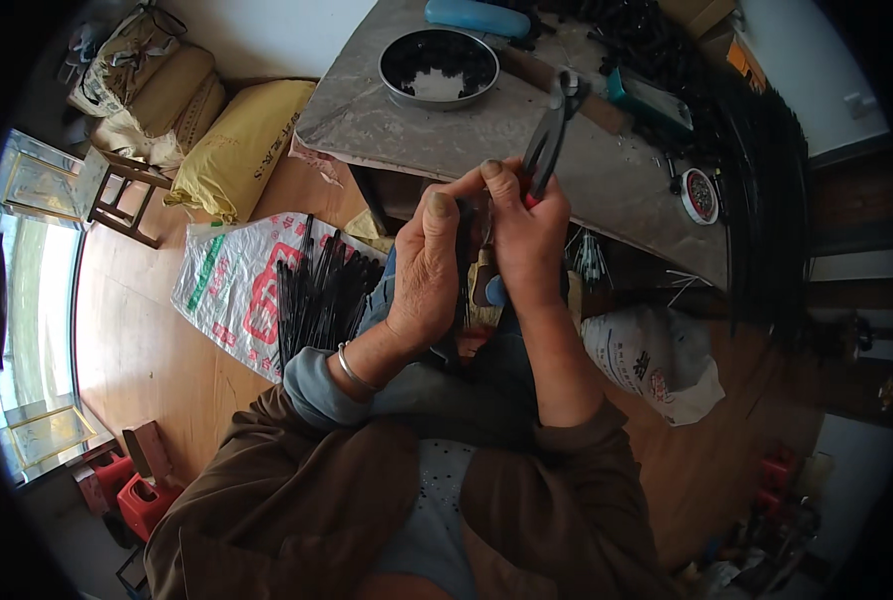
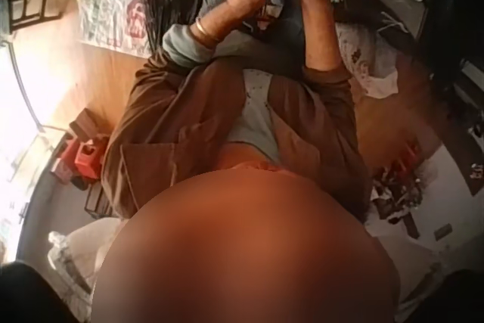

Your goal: Assembling umbrella ribs onto the central shaft using wire and pliers.

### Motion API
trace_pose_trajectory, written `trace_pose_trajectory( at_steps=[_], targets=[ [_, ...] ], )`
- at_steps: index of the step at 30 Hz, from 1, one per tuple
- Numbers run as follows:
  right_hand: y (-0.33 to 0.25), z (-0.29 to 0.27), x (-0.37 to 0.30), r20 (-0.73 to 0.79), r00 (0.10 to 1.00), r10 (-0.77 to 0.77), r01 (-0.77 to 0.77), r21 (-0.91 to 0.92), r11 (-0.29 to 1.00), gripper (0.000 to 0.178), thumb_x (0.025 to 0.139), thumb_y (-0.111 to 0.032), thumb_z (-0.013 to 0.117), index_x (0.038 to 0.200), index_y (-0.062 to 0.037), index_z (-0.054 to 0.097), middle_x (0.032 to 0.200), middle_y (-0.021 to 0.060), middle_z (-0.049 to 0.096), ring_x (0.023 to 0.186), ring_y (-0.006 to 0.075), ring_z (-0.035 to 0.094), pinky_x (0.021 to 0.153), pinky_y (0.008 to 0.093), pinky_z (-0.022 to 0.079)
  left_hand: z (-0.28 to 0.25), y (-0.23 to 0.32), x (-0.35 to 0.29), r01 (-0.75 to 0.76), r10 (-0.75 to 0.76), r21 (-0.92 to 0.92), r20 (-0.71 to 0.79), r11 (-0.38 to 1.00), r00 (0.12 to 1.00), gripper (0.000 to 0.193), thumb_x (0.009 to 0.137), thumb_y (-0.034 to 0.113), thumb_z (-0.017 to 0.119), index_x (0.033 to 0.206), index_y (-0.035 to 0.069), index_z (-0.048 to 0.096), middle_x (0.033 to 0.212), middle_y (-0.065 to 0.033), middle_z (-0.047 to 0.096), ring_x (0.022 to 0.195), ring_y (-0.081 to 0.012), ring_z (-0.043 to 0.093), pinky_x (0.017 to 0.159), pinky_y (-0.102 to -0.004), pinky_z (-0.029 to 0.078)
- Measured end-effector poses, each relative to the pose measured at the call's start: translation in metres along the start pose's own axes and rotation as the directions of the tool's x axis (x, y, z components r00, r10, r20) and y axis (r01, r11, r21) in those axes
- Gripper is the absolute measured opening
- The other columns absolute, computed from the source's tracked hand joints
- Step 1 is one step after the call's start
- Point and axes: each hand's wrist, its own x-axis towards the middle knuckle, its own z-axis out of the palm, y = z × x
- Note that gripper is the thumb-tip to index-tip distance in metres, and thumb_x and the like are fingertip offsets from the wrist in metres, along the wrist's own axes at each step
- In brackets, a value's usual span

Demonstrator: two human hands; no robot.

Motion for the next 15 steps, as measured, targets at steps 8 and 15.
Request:
trace_pose_trajectory(
  at_steps=[8,15],
  targets=[
    [-0.009,0.003,-0.003,0.094,0.972,-0.215,0.234,-0.322,0.917,0.02,0.092,-0.02,0.062,0.087,-0.0014,0.059,0.068,-0.0002,0.059,0.065,0.0067,0.054,0.058,0.023,0.044,-0.002,0.004,-0.006,0.169,-0.172,-0.209,0.003,0.963,0.985,0.05,0.101,0.041,0.039,0.129,0.001,0.052,0.086,0.0035,0.043,0.072,-0.0041,0.039,0.063,-0.0186,0.037],
    [-0.006,-0.006,-0.001,0.11,0.985,-0.132,0.16,-0.307,0.938,0.019,0.093,-0.018,0.059,0.087,-0.0009,0.06,0.066,-0.0005,0.057,0.06,0.0052,0.051,0.056,0.0217,0.041,-0.008,0.007,-0.003,0.241,-0.233,-0.262,0.06,0.935,0.971,0.053,0.101,0.043,0.037,0.13,0.001,0.05,0.08,0.0043,0.046,0.065,-0.0014,0.038,0.055,-0.0171,0.034]
  ],
)
